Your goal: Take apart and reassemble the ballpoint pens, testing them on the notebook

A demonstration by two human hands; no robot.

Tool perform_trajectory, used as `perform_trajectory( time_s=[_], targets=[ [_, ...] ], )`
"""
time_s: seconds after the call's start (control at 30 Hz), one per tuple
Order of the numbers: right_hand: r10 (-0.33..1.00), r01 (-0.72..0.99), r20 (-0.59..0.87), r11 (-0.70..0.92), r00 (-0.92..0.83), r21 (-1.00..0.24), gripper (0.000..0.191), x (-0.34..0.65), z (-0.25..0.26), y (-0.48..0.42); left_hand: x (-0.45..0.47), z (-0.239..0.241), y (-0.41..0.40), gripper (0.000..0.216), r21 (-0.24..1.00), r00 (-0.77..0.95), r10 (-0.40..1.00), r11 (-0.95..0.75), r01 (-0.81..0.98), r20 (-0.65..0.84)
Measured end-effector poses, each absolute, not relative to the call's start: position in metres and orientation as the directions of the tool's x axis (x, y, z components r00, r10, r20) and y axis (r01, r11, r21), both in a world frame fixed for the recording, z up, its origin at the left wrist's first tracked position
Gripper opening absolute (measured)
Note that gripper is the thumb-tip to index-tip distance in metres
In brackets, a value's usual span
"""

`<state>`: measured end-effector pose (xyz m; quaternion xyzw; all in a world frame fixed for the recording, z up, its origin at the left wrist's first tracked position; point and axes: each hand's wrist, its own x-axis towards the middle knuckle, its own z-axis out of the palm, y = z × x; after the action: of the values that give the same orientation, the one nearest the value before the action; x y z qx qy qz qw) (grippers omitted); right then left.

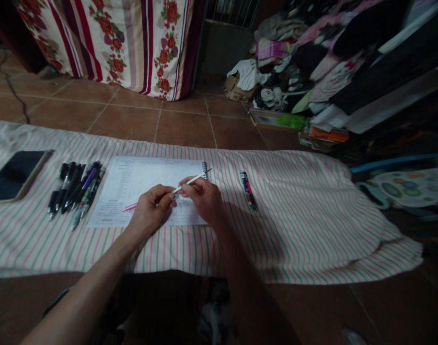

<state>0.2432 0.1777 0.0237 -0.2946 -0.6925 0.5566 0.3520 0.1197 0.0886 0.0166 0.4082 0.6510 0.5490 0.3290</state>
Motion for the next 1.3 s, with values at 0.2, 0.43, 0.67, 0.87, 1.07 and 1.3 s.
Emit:
perform_trajectory(
  time_s=[0.2,0.43,0.67,0.87,1.07,1.3],
  targets=[
    [0.8,-0.033,0.139,0.148,-0.583,-0.988,0.019,0.242,0.022,0.178,0.123,0.024,0.091,0.021,0.994,-0.483,0.869,0.095,-0.045,-0.105],
    [0.828,-0.064,0.128,0.111,-0.547,-0.992,0.022,0.24,0.023,0.177,0.123,0.033,0.092,0.024,0.985,-0.48,0.863,0.104,-0.135,-0.157],
    [0.822,-0.048,0.133,0.128,-0.554,-0.991,0.019,0.243,0.025,0.177,0.119,0.033,0.089,0.016,0.989,-0.48,0.865,0.104,-0.107,-0.144],
    [0.802,-0.048,0.132,0.128,-0.582,-0.991,0.018,0.244,0.026,0.178,0.118,0.035,0.088,0.016,0.988,-0.456,0.878,0.11,-0.11,-0.149],
    [0.822,-0.05,0.133,0.126,-0.553,-0.991,0.018,0.242,0.026,0.174,0.117,0.037,0.088,0.014,0.988,-0.468,0.871,0.109,-0.112,-0.149],
    [0.841,-0.032,0.191,0.203,-0.506,-0.979,0.015,0.238,0.023,0.169,0.119,0.034,0.088,0.013,0.993,-0.492,0.863,0.083,-0.084,-0.114]
  ],
)
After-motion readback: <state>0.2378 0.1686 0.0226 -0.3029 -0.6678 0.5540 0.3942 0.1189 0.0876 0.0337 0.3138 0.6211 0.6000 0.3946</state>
